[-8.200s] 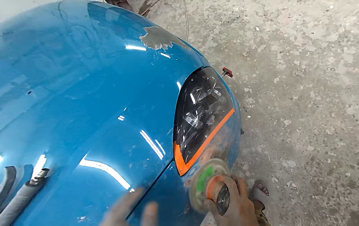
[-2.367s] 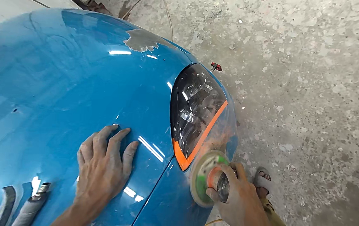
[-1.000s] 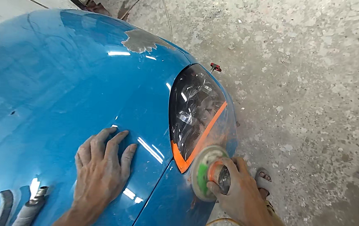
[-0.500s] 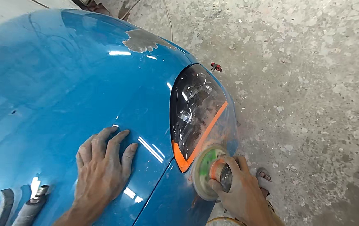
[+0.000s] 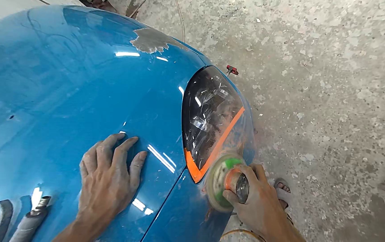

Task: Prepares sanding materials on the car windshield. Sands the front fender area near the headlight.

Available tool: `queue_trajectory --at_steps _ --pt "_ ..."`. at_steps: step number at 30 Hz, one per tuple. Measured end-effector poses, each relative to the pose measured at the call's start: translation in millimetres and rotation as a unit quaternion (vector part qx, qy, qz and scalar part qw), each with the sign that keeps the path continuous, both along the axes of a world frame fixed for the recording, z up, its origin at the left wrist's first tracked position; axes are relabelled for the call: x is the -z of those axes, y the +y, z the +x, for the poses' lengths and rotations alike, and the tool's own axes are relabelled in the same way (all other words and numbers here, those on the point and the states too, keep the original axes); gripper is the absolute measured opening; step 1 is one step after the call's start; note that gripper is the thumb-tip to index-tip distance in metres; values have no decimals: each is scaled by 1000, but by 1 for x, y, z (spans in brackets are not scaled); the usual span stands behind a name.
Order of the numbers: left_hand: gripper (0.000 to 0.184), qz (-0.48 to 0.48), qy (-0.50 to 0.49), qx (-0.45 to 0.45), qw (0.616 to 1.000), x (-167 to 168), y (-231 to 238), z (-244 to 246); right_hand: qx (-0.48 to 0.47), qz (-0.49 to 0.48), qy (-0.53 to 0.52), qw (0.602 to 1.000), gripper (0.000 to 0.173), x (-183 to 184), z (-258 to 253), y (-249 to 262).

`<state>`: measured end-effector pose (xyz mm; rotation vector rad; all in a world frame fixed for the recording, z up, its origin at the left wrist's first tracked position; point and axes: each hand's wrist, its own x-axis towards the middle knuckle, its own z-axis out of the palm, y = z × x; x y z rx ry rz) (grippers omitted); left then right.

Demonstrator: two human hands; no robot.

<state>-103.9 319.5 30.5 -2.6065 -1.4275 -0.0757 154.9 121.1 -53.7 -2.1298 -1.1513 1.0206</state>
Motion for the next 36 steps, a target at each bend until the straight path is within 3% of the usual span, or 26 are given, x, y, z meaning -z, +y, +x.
queue_trajectory --at_steps 18,26,32,36 --pt "64 -6 2 5 1000 0 0 0 10 -4 21 1000 71 3 -1 -2" --pt "65 2 -1 5 1000 1 1 -1 38 65 43 996 68 12 -27 -31" --pt "65 5 -1 9 1000 1 2 -2 151 54 16 987 69 34 -14 1" --pt "64 6 -3 7 1000 1 3 -1 155 66 -23 985 71 37 -10 9"
